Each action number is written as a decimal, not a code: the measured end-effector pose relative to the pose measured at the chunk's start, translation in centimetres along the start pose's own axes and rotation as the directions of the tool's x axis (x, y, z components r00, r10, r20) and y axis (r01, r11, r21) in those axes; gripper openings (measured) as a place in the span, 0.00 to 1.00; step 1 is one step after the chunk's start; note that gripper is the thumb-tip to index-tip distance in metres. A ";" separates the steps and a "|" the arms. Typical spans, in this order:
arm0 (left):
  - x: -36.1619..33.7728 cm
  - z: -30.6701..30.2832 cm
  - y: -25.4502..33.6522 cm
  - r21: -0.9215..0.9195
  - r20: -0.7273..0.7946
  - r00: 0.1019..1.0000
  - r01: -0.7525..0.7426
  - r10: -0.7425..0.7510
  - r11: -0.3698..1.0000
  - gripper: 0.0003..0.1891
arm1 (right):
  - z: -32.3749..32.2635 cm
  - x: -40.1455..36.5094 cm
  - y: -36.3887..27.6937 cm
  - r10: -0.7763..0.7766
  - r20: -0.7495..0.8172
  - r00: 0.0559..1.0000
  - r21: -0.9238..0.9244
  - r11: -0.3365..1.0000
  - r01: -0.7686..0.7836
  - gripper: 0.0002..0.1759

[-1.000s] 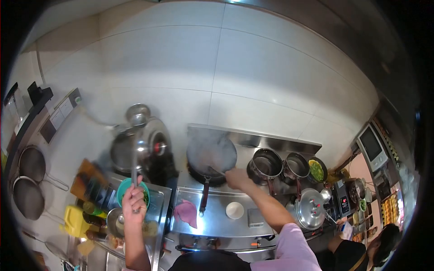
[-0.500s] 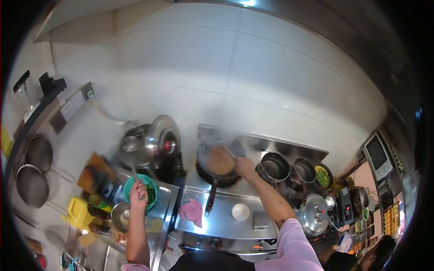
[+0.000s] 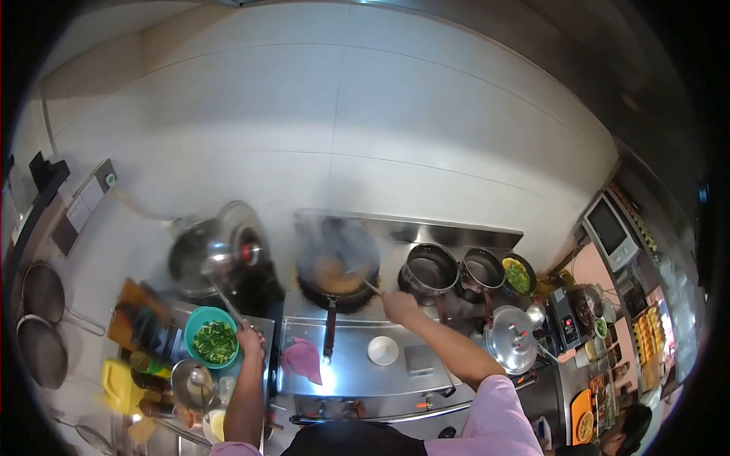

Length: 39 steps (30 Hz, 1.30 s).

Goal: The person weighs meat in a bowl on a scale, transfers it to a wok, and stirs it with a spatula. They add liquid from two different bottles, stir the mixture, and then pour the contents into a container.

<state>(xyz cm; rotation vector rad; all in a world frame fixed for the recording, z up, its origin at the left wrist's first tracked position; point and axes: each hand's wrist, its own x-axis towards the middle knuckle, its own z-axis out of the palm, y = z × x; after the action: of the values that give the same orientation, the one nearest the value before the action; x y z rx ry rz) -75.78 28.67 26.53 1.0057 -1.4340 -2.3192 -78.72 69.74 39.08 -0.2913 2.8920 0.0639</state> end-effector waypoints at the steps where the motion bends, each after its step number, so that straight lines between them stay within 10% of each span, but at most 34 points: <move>1: 1.2 -0.9 -1.7 0.122 0.059 0.996 -0.067 0.060 0.990 0.13 | -1.4 -0.6 0.0 0.011 0.017 1.000 -0.011 1.000 -0.011 0.16; 5: 1.6 -2.1 -6.1 0.716 0.027 0.919 -0.292 0.393 0.634 0.20 | -6.6 -2.0 0.7 0.025 0.045 0.999 -0.080 0.997 -0.021 0.18; 11: 0.7 -5.7 -11.1 0.843 0.078 0.929 -0.255 0.361 0.473 0.34 | -13.3 -2.7 -0.6 0.006 0.064 0.998 -0.209 0.978 0.008 0.13; 23: -3.2 -7.6 -13.1 0.948 0.250 0.790 -0.316 0.560 0.022 0.36 | -0.4 7.1 -2.8 0.023 -0.125 0.992 0.082 0.997 -0.013 0.11; 29: -3.2 1.1 -16.2 0.591 0.583 0.784 -0.588 0.212 0.552 0.16 | -2.4 4.7 -4.1 0.002 0.067 0.998 0.084 0.996 -0.007 0.15; 31: -3.5 4.6 -16.3 0.452 0.590 0.791 -0.154 -0.164 0.879 0.13 | -3.8 3.4 -3.1 -0.019 0.088 0.996 0.065 0.998 0.013 0.17; 32: -4.0 6.0 -16.2 0.370 0.620 0.710 0.110 -0.334 0.922 0.12 | -4.3 3.2 -2.4 -0.014 0.119 0.993 0.041 0.999 0.009 0.18; 39: -8.6 7.8 -11.5 0.448 0.569 0.741 0.086 -0.358 0.890 0.13 | -11.3 0.8 0.2 -0.048 0.235 0.971 -0.108 0.991 0.076 0.21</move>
<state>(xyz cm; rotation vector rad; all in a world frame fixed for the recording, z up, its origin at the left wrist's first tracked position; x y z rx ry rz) -72.87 44.20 22.57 0.4707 -2.2263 -2.7827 -82.11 69.02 49.92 -0.3689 2.6490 0.2405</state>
